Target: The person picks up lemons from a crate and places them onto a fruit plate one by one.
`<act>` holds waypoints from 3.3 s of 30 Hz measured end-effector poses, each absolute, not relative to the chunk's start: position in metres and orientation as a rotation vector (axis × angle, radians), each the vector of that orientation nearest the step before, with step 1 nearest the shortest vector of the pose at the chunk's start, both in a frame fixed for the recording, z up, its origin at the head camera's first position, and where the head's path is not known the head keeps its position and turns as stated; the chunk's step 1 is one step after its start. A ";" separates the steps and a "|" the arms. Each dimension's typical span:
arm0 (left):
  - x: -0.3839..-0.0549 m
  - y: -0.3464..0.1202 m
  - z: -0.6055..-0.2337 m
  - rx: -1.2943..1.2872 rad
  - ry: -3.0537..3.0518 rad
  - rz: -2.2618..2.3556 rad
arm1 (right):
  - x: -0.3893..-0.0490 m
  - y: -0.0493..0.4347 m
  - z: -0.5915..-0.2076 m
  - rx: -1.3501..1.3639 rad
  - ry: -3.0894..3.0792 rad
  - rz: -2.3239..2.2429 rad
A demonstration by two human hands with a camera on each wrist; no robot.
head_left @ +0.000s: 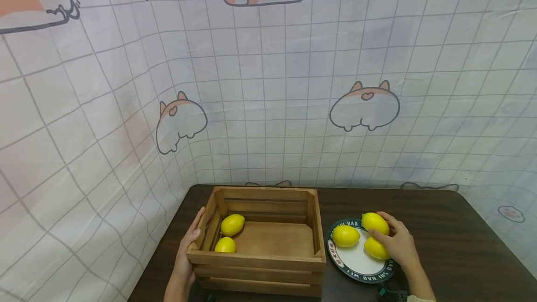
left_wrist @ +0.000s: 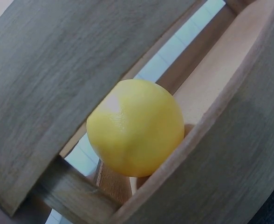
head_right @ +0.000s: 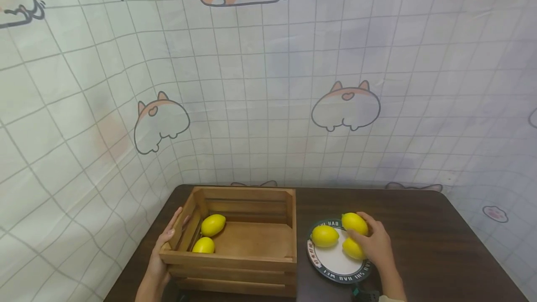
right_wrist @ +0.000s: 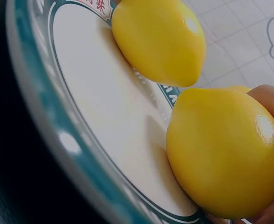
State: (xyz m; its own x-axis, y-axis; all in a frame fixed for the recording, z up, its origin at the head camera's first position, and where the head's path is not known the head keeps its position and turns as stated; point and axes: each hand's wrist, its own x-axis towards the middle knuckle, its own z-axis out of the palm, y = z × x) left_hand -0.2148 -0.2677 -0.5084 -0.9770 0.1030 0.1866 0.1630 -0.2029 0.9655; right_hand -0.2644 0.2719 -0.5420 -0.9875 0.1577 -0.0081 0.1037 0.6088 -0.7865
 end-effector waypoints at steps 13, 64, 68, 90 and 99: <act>-0.215 -0.267 -0.509 -0.301 -1.957 -2.374 | -0.264 0.274 -0.542 -0.169 -2.849 1.406; -0.215 -0.270 -0.509 -0.248 -1.990 -2.363 | -0.245 0.254 -0.492 -0.029 -2.346 1.398; -0.215 -0.269 -0.510 -0.259 -1.985 -2.367 | -0.239 0.240 -0.477 0.055 -2.292 1.458; -0.214 -0.269 -0.506 -0.230 -2.004 -2.325 | -0.228 0.162 -0.422 0.706 -2.363 1.485; -0.215 -0.268 -0.508 -0.219 -2.004 -2.322 | -0.235 0.122 -0.379 1.187 -2.415 1.217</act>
State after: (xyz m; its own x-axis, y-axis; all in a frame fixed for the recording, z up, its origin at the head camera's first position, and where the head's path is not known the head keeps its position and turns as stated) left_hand -0.2153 -0.2677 -0.5077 -0.9876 0.0423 0.1510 0.1432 -0.1494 0.9784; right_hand -0.2347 0.1218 -0.3788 -0.6622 -0.5741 0.4816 -0.7286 0.3434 -0.5926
